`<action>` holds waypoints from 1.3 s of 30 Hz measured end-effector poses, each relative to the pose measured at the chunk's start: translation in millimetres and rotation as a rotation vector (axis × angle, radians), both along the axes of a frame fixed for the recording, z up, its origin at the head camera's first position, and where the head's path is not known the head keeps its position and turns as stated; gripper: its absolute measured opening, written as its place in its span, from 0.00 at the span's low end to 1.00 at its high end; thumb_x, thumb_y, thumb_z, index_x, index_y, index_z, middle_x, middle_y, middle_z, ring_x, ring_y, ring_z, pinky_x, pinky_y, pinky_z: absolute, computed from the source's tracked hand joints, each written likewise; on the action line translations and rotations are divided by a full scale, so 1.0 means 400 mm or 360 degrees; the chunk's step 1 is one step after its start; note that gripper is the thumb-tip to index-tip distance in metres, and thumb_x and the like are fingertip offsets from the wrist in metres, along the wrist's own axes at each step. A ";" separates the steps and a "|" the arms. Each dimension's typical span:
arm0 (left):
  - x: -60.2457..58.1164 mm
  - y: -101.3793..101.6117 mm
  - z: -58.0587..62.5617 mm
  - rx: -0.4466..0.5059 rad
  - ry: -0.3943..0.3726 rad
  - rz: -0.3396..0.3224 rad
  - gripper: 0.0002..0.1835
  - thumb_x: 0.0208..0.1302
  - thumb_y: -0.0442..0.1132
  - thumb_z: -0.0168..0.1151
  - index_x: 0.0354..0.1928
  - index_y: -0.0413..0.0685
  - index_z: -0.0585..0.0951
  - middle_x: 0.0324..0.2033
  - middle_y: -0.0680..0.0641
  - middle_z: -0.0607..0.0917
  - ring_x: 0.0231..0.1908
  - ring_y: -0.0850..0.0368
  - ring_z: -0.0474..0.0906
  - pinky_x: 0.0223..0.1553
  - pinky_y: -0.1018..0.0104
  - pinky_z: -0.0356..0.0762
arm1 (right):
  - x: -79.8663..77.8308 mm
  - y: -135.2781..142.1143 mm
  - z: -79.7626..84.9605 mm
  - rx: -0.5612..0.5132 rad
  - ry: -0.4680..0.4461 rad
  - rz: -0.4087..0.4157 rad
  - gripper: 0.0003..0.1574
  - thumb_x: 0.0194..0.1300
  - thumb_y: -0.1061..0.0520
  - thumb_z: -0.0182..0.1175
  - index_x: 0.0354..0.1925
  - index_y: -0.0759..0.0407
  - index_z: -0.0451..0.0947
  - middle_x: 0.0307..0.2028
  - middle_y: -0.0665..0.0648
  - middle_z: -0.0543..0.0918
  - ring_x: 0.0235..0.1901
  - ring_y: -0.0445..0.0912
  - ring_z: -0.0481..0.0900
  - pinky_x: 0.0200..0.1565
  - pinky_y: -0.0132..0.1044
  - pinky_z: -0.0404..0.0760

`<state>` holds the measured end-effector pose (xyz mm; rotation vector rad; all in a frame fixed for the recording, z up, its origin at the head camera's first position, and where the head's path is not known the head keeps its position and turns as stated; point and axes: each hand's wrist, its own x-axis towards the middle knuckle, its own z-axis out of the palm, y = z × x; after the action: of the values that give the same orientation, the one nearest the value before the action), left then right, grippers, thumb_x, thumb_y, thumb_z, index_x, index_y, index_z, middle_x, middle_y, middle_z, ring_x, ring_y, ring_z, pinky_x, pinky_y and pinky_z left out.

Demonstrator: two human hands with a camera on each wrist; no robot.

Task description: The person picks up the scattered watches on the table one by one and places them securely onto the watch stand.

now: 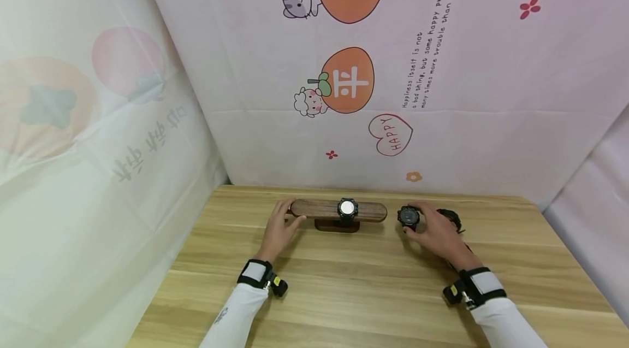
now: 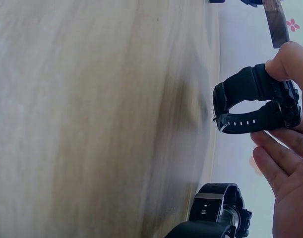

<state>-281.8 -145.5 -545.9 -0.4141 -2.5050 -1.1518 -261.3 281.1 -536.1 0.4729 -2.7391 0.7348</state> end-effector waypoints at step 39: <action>-0.005 -0.001 -0.009 0.0021 -0.0046 -0.0013 0.32 0.65 0.53 0.62 0.69 0.57 0.66 0.61 0.52 0.70 0.56 0.58 0.68 0.50 0.54 0.80 | 0.000 -0.064 0.038 -0.0127 -0.0031 0.0093 0.46 0.58 0.42 0.67 0.68 0.55 0.62 0.62 0.62 0.72 0.59 0.59 0.69 0.55 0.61 0.72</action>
<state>-283.8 -145.7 -549.4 -0.4077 -2.5211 -1.1850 -261.1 255.4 -520.8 0.5329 -2.7119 0.8641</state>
